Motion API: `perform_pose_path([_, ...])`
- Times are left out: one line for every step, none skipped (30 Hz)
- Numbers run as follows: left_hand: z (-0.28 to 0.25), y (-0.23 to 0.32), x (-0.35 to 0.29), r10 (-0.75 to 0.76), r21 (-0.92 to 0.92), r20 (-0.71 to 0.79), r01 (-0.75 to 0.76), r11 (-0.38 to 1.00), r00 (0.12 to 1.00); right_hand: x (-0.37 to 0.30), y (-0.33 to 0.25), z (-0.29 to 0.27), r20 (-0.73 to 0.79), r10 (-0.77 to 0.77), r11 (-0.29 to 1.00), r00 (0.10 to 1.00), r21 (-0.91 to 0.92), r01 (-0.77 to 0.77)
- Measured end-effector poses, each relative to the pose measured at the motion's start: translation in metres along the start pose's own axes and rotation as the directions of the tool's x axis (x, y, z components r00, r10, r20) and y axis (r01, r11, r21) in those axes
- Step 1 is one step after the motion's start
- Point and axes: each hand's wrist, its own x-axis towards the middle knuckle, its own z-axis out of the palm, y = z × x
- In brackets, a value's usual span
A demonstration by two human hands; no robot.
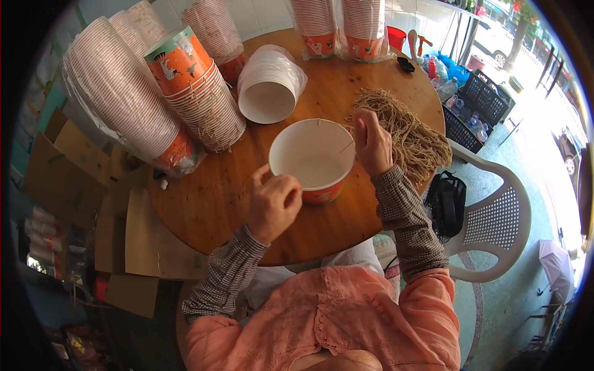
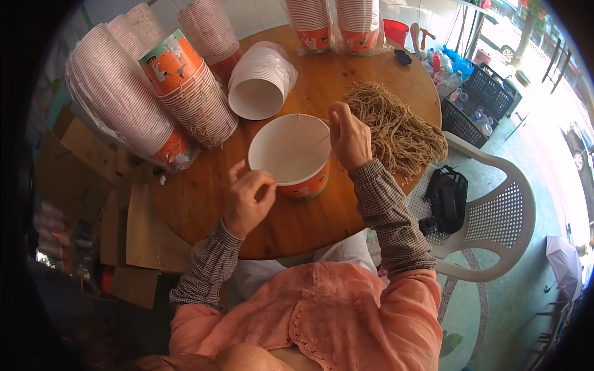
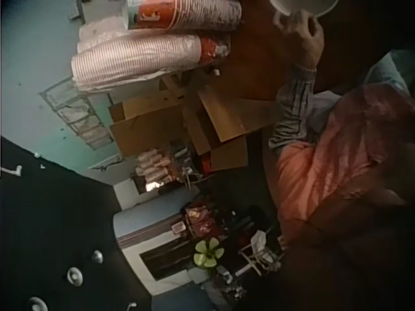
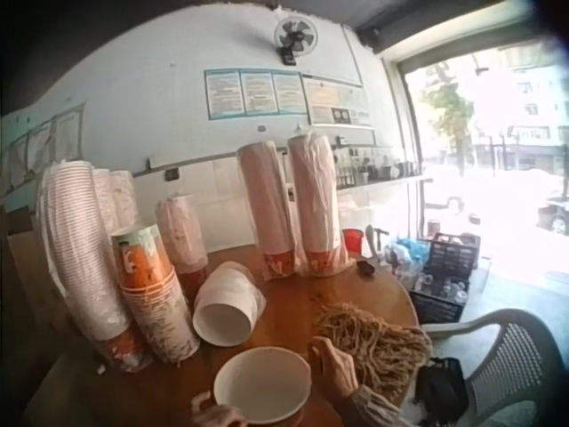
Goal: Threading ropes through holes in paper buckets to create handles.
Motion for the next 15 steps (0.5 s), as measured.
perform_pose_path([-0.004, -0.007, 0.000, -0.015, 0.025, 0.006, 0.014, 1.000, 1.000, -0.005, 0.000, -0.002, 0.056, 0.014, 1.000, 0.998, 0.022, -0.016])
perform_pose_path([-0.009, -0.014, 0.000, -0.032, 0.054, 0.010, 0.032, 0.998, 0.999, -0.010, -0.004, -0.002, 0.083, 0.019, 0.998, 0.996, 0.053, -0.024])
perform_pose_path([-0.009, -0.018, 0.001, -0.030, 0.027, -0.021, 0.030, 0.999, 0.999, -0.014, -0.005, -0.003, 0.083, 0.017, 0.998, 0.996, 0.056, -0.022])
perform_pose_path([-0.010, -0.024, 0.000, -0.032, 0.031, -0.023, 0.032, 0.999, 0.999, -0.018, -0.006, -0.005, 0.143, -0.036, 0.999, 0.989, 0.035, 0.031])
perform_pose_path([-0.010, -0.031, 0.001, -0.020, 0.040, -0.036, 0.021, 0.999, 0.999, -0.021, -0.008, -0.006, 0.203, -0.088, 0.996, 0.975, 0.016, 0.087])
perform_pose_path([-0.011, -0.035, 0.001, -0.008, 0.050, -0.048, 0.011, 0.999, 0.999, -0.027, -0.013, -0.007, 0.224, -0.024, 0.998, 0.974, 0.057, 0.011])
perform_pose_path([-0.014, -0.038, -0.001, -0.010, 0.056, -0.051, 0.013, 0.998, 0.999, -0.034, -0.018, -0.008, 0.207, -0.050, 0.995, 0.977, 0.099, 0.030])
perform_pose_path([-0.015, -0.040, 0.001, -0.011, 0.028, -0.043, 0.012, 1.000, 0.999, -0.041, -0.022, -0.010, 0.186, -0.074, 0.990, 0.980, 0.133, 0.049])
perform_pose_path([-0.014, -0.042, 0.000, -0.016, -0.001, -0.032, 0.016, 1.000, 0.999, -0.050, -0.026, -0.009, 0.217, -0.013, 0.982, 0.976, 0.185, -0.028])
perform_pose_path([-0.012, -0.043, 0.000, -0.018, -0.002, -0.033, 0.018, 1.000, 0.999, -0.056, -0.031, -0.008, 0.218, -0.041, 0.985, 0.975, 0.170, 0.004])
perform_pose_path([-0.010, -0.041, -0.001, -0.050, -0.085, -0.061, 0.044, 0.995, 0.997, -0.061, -0.038, -0.009, 0.218, -0.072, 0.986, 0.973, 0.162, 0.037])
perform_pose_path([-0.009, -0.041, -0.002, -0.082, -0.168, -0.085, 0.067, 0.984, 0.993, -0.067, -0.039, -0.009, 0.250, -0.104, 0.983, 0.963, 0.172, 0.061])
perform_pose_path([-0.007, -0.043, -0.004, -0.085, -0.164, -0.086, 0.070, 0.984, 0.993, -0.071, -0.039, -0.008, 0.241, -0.156, 0.980, 0.958, 0.156, 0.121])
perform_pose_path([-0.005, -0.047, -0.005, -0.059, -0.188, -0.111, 0.037, 0.981, 0.992, -0.074, -0.039, -0.008, 0.232, -0.208, 0.974, 0.950, 0.136, 0.180])
perform_pose_path([-0.003, -0.049, -0.006, -0.033, -0.213, -0.137, 0.003, 0.977, 0.990, -0.078, -0.038, -0.011, 0.310, -0.228, 0.973, 0.923, 0.116, 0.201])
